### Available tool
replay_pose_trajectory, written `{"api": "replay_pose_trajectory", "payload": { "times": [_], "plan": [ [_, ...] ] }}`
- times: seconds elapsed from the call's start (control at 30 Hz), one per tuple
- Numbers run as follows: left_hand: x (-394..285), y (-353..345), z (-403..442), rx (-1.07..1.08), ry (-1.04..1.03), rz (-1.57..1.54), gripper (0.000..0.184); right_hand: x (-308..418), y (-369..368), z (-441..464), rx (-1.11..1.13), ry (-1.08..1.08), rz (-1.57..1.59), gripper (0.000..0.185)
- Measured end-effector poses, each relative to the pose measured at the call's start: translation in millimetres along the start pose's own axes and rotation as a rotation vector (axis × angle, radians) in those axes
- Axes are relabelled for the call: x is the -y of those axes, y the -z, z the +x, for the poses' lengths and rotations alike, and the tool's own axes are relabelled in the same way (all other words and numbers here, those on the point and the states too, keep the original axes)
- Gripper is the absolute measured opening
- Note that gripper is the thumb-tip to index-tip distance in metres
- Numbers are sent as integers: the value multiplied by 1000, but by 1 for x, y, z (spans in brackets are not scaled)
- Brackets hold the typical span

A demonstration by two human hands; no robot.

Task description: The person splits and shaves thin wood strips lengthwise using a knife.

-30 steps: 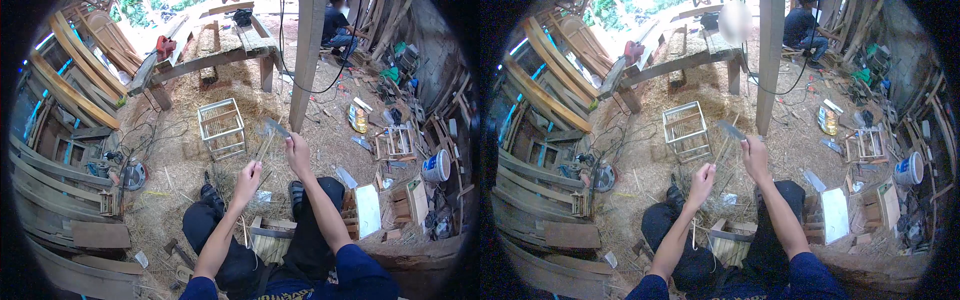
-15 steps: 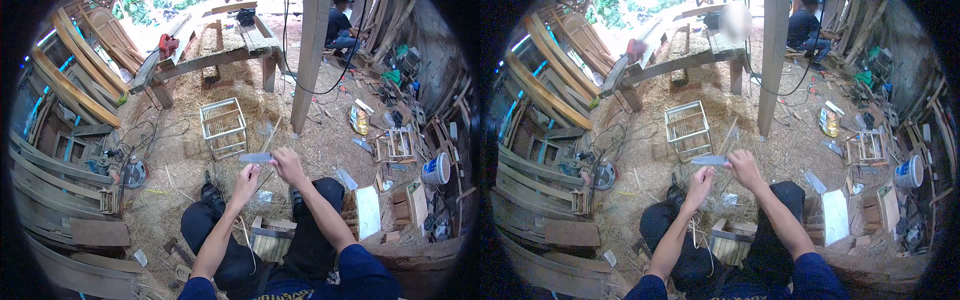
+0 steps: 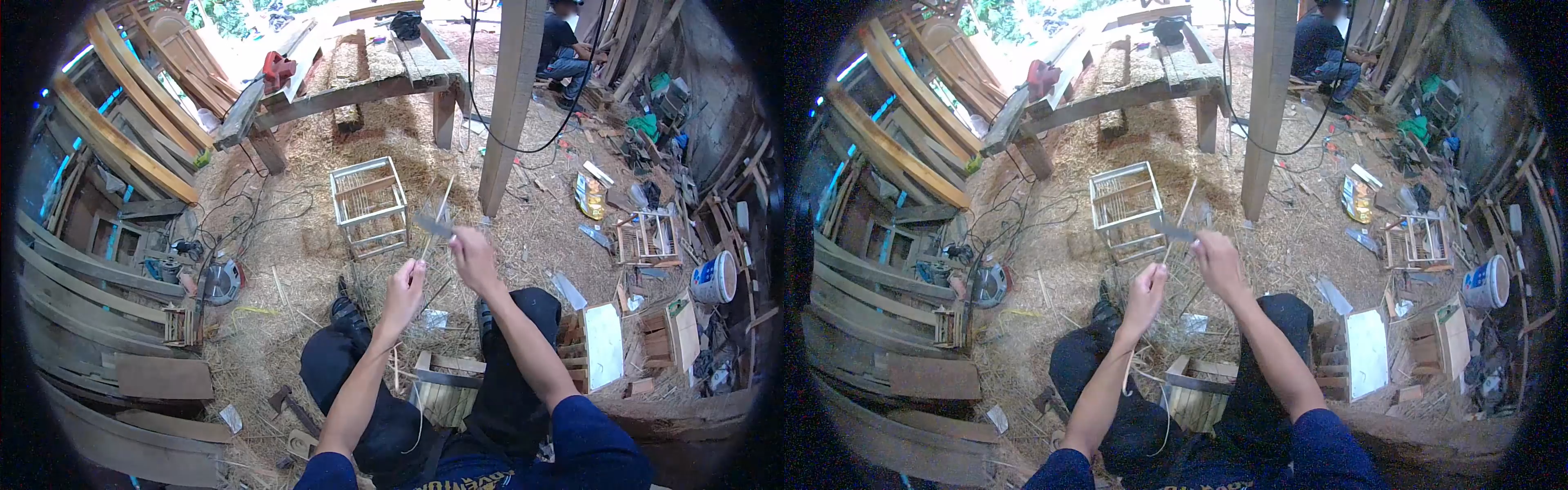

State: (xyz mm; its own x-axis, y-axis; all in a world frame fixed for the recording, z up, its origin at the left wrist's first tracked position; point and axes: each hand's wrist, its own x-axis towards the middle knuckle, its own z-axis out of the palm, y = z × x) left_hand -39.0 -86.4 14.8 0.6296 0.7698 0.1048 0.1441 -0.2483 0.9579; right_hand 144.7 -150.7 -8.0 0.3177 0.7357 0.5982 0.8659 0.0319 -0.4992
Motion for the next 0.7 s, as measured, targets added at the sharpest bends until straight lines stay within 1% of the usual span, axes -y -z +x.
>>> {"api": "replay_pose_trajectory", "payload": {
  "times": [0.07, 0.1, 0.17, 0.2, 0.23, 0.33, 0.37, 0.47, 0.5, 0.6, 0.63, 0.7],
  "plan": [
    [1, 1, -4, 16, 49, 16, 36, 17, 5, -7, 126, 170, 24, 24],
    [3, 1, -1, -13, -4, 20, 36, 17, 5, -5, 131, 202, -4, 21],
    [11, -2, 1, -63, -102, 26, 37, 6, 0, 2, -88, 19, 11, 20],
    [11, -2, 0, -50, -79, 44, 36, 2, -1, 9, -200, -66, 17, 20],
    [11, -1, 0, -40, -60, 66, 36, 0, 0, 15, -227, -135, -22, 17],
    [18, 1, -5, -17, -44, 95, 34, 19, 10, 0, 18, 109, 5, 18],
    [23, 0, -4, -14, -49, 95, 34, 30, 15, -3, 132, 211, -6, 18],
    [10, 3, -1, -16, -28, 94, 31, 14, 8, 2, -9, 35, -40, 16],
    [11, 0, 0, -31, -49, 96, 33, 8, 7, 10, -137, -135, 43, 14],
    [11, -1, -4, -66, -96, 102, 37, 7, 11, 7, -141, -130, 66, 15],
    [3, -2, -9, -65, -102, 92, 37, 9, 16, -3, 31, 44, 68, 16],
    [-2, -5, -7, -86, -104, 98, 38, 21, 18, -8, 128, 147, 40, 19]
  ]
}}
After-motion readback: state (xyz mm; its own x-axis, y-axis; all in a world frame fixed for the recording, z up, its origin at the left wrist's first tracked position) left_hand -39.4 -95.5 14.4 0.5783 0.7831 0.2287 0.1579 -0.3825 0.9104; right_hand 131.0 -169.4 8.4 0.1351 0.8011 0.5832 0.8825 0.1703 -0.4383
